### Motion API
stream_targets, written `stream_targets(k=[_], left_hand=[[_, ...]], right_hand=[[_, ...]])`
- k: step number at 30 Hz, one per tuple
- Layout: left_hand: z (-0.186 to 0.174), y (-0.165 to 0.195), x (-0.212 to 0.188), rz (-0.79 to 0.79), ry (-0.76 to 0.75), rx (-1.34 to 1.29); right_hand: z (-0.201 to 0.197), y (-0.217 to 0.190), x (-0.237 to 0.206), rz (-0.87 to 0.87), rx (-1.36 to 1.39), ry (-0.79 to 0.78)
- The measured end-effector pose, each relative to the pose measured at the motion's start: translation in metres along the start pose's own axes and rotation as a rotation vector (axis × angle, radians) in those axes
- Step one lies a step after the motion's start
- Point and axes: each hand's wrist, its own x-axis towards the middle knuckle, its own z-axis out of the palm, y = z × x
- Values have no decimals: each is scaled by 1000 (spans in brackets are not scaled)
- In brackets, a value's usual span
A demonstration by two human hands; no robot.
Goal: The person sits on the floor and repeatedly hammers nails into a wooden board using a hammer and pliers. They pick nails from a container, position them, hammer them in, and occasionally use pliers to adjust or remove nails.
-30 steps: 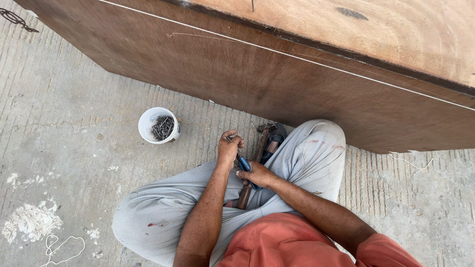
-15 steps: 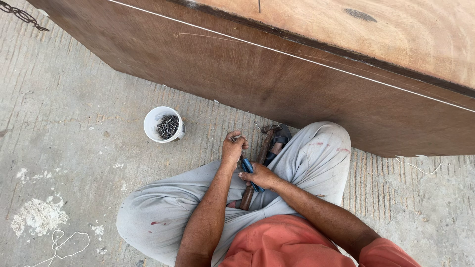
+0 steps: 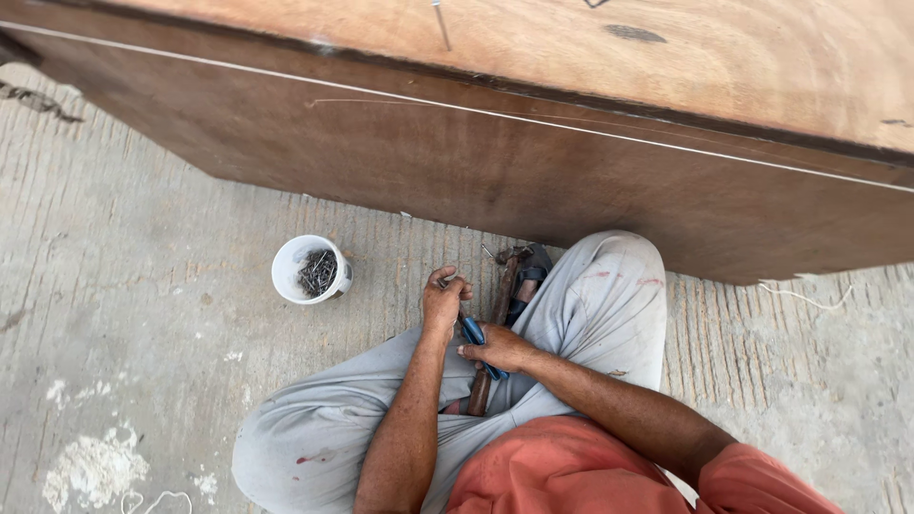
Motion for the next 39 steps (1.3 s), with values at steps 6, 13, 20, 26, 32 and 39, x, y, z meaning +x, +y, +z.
stream_targets(k=[6,13,20,26,32,39], left_hand=[[-12,-10,11,23,-14,-59],[-26,-3,15,-77,-12,115],[-32,3,9,-100,-15,236],[-39,-4,17,-96,-13,257],[-39,-7,19,-115,-10,286],[-35,0,15,-119,-7,320]], right_hand=[[14,5,13,-64,-48,32],[30,-3,31,-147,-147,81],[34,-18,30,-101,-162,33],[34,-23,31,-117,-166,31],[34,-25,31,-126,-203,57],[33,-29,28,-139,-193,51]])
